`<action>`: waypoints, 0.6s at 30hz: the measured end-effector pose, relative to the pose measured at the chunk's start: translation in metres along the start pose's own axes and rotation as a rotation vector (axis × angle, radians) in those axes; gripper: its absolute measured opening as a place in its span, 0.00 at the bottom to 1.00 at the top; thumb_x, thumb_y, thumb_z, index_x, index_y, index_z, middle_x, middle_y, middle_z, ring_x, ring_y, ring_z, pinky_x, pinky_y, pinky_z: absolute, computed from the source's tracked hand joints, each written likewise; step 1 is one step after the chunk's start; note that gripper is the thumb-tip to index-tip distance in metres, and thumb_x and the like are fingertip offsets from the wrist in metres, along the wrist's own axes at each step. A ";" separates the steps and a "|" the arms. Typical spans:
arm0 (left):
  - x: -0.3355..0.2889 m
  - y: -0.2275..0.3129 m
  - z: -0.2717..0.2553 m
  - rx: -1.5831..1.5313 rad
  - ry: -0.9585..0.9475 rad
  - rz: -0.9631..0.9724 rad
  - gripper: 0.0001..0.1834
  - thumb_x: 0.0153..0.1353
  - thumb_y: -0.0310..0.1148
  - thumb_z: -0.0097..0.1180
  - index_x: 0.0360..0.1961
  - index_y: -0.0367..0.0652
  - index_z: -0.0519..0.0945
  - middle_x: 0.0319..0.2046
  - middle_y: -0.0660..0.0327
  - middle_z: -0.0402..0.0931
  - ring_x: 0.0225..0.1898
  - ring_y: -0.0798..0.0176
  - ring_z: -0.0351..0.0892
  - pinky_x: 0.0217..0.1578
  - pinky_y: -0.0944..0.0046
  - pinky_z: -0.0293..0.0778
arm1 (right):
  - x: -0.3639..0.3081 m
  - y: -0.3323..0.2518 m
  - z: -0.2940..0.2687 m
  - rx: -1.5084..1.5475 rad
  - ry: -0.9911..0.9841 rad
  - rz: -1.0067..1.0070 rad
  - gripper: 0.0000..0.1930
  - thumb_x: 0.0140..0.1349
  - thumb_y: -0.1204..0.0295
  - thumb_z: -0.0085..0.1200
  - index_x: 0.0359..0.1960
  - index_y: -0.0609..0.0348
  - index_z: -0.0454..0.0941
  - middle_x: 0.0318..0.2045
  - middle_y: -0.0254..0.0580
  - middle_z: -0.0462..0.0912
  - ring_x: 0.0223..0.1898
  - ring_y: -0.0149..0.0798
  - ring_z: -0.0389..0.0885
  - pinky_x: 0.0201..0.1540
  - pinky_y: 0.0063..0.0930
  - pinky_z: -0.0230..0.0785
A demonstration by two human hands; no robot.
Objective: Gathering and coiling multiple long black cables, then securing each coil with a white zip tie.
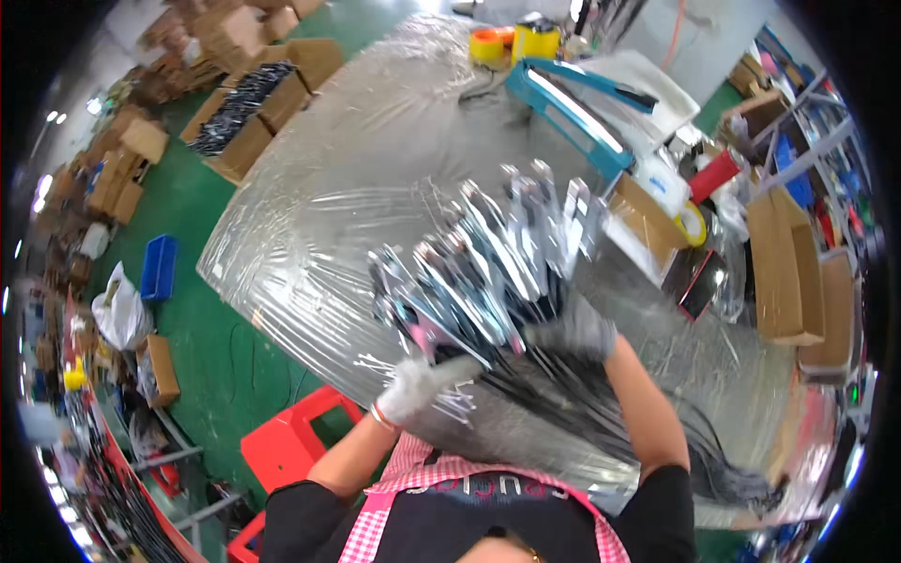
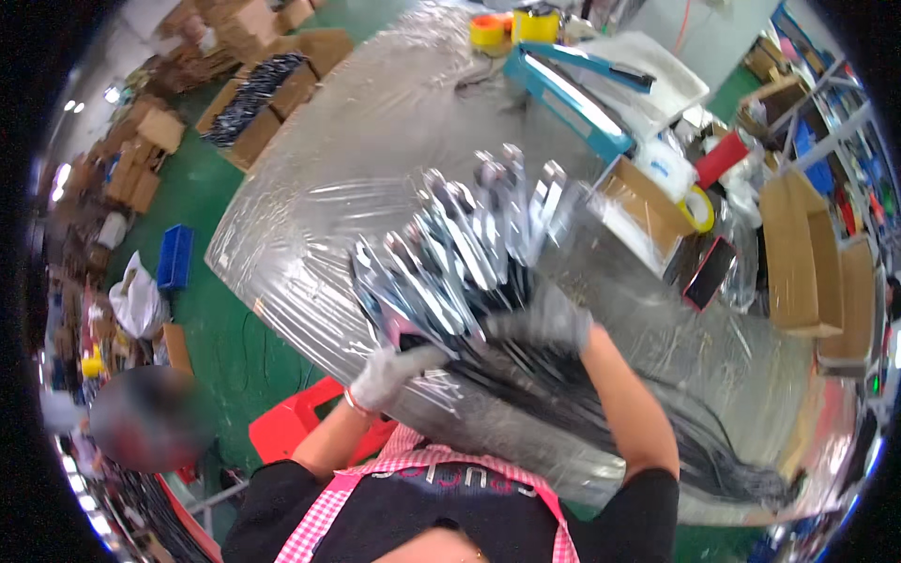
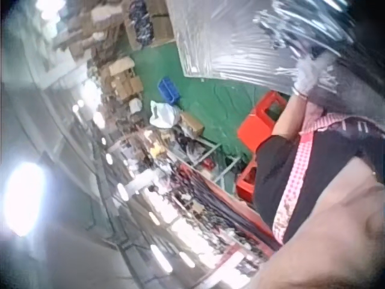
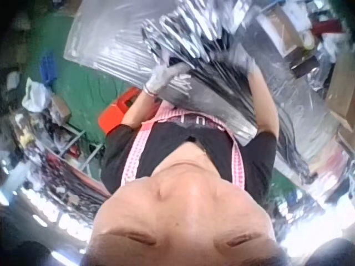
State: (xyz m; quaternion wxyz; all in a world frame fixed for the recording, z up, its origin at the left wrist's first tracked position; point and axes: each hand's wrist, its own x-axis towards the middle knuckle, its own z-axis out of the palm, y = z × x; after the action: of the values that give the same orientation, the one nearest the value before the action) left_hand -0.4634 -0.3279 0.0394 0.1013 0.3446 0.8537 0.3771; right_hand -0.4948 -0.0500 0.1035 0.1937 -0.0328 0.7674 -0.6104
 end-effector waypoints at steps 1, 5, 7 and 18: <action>0.007 -0.024 -0.021 0.108 0.042 -0.004 0.21 0.49 0.20 0.57 0.44 0.51 0.83 0.40 0.63 0.83 0.38 0.61 0.83 0.36 0.63 0.79 | 0.035 -0.007 0.007 0.004 -0.018 0.066 0.48 0.39 0.58 0.74 0.62 0.64 0.63 0.55 0.47 0.74 0.57 0.38 0.70 0.64 0.35 0.58; 0.040 -0.112 -0.074 -0.114 0.194 -0.374 0.20 0.42 0.13 0.55 0.34 0.48 0.84 0.32 0.58 0.82 0.26 0.57 0.80 0.25 0.62 0.74 | 0.159 -0.009 0.036 -0.125 0.066 0.218 0.37 0.43 0.54 0.69 0.52 0.65 0.73 0.44 0.45 0.80 0.45 0.39 0.77 0.52 0.32 0.67; 0.038 -0.162 -0.070 0.032 0.349 -0.258 0.14 0.46 0.14 0.55 0.32 0.43 0.83 0.19 0.57 0.78 0.20 0.65 0.75 0.21 0.67 0.69 | 0.212 0.032 0.046 -0.149 0.204 0.157 0.34 0.43 0.50 0.69 0.48 0.61 0.77 0.39 0.47 0.83 0.42 0.42 0.79 0.48 0.34 0.69; 0.014 -0.243 -0.064 -0.580 0.332 -0.421 0.15 0.52 0.27 0.56 0.41 0.31 0.79 0.38 0.57 0.79 0.37 0.60 0.77 0.41 0.59 0.74 | -0.025 0.137 0.076 -0.826 0.958 0.486 0.27 0.59 0.55 0.52 0.59 0.51 0.69 0.60 0.44 0.67 0.63 0.48 0.62 0.63 0.49 0.54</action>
State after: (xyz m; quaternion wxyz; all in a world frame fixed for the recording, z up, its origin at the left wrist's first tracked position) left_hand -0.6258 -0.4711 -0.0884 0.1299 0.0535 0.7686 0.6242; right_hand -0.4201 -0.0788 -0.0335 -0.0643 0.3433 0.9244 -0.1533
